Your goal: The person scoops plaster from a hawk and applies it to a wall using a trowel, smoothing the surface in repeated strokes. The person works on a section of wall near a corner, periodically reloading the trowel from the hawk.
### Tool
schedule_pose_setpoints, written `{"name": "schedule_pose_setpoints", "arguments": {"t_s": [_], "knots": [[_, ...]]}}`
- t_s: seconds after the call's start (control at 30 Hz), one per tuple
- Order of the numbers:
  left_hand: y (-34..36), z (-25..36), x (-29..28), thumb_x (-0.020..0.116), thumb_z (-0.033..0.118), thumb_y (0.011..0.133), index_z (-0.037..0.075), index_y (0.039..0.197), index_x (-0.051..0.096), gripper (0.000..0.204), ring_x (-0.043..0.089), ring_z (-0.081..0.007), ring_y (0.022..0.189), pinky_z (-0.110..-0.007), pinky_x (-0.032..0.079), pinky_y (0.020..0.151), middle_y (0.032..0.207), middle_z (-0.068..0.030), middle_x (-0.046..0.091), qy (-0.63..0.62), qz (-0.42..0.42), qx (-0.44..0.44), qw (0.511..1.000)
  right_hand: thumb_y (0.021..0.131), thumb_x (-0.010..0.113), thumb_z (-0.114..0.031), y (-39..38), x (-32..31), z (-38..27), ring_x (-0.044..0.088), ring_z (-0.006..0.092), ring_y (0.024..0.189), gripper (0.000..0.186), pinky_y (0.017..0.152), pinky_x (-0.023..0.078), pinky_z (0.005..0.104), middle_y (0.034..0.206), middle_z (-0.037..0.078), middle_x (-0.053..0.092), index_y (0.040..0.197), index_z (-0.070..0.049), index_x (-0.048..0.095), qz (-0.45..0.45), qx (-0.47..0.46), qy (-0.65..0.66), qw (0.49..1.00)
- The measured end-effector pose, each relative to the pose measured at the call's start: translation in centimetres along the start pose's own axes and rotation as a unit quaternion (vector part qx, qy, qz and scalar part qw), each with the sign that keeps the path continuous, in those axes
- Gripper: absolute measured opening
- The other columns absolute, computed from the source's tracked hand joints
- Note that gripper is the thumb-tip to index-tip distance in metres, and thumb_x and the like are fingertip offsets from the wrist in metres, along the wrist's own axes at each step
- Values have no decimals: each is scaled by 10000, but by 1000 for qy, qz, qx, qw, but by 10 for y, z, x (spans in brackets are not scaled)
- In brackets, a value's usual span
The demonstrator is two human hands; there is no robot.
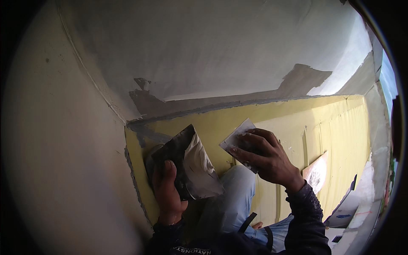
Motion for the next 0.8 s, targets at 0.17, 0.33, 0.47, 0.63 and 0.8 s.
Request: {"name": "schedule_pose_setpoints", "arguments": {"t_s": [0.17, 0.33, 0.47, 0.63, 0.8], "knots": [[-16, -19, 1, 606, 180, 803, -57, 1403, 507, 653, 454, -376, 1335, -476, 340, 1139, 1375, -227, 522, 12, 38, -153, 987, 863, 674, -250, 12, -1, -44, 504, 223, 1260, 515, 1017, 473, 432, 1352, -24, 531, 1364, -337, 594, -45, -125, -19, 991], [-13, 5, -31, 558, 274, 1013, -47, 1438, 452, 543, 478, -303, 1317, -447, 418, 1093, 1410, -248, 453, -53, 279, -114, 952, 859, 641, -236, 14, 38, -64, 485, 223, 1280, 560, 1018, 456, 418, 1356, -12, 521, 1404, -305, 533, -72, -178, 33, 981], [-6, 70, -47, 542, 321, 1032, -35, 1444, 413, 560, 442, -308, 1370, -442, 424, 1116, 1459, -201, 426, 316, 352, 207, 856, 939, 609, -188, 15, 88, -39, 491, 244, 1275, 465, 1035, 453, 473, 1359, 39, 521, 1393, -238, 520, -81, -31, 288, 954], [-10, 30, -61, 512, 348, 1040, -41, 1437, 428, 563, 412, -308, 1399, -430, 337, 1174, 1525, -187, 388, -155, 454, 29, 877, 1061, 488, -248, 34, 209, -35, 566, 265, 1188, 372, 1054, 472, 483, 1280, 130, 572, 1340, -1, 490, 145, 378, 827, 391], [-8, 32, -49, 505, 346, 1040, -28, 1440, 432, 553, 402, -304, 1408, -417, 315, 1186, 1535, -181, 386, -107, 434, -6, 895, 1076, 444, -279, 89, 256, -34, 591, 274, 1160, 413, 1093, 467, 477, 1272, 159, 571, 1314, 58, 452, 269, 386, 854, 221]]}}
Point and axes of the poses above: each hand's wrist, its own y-axis towards the middle knuckle, its own x-axis out of the palm, z = x × y, the point moved 7 cm from there along y, towards the middle knuckle
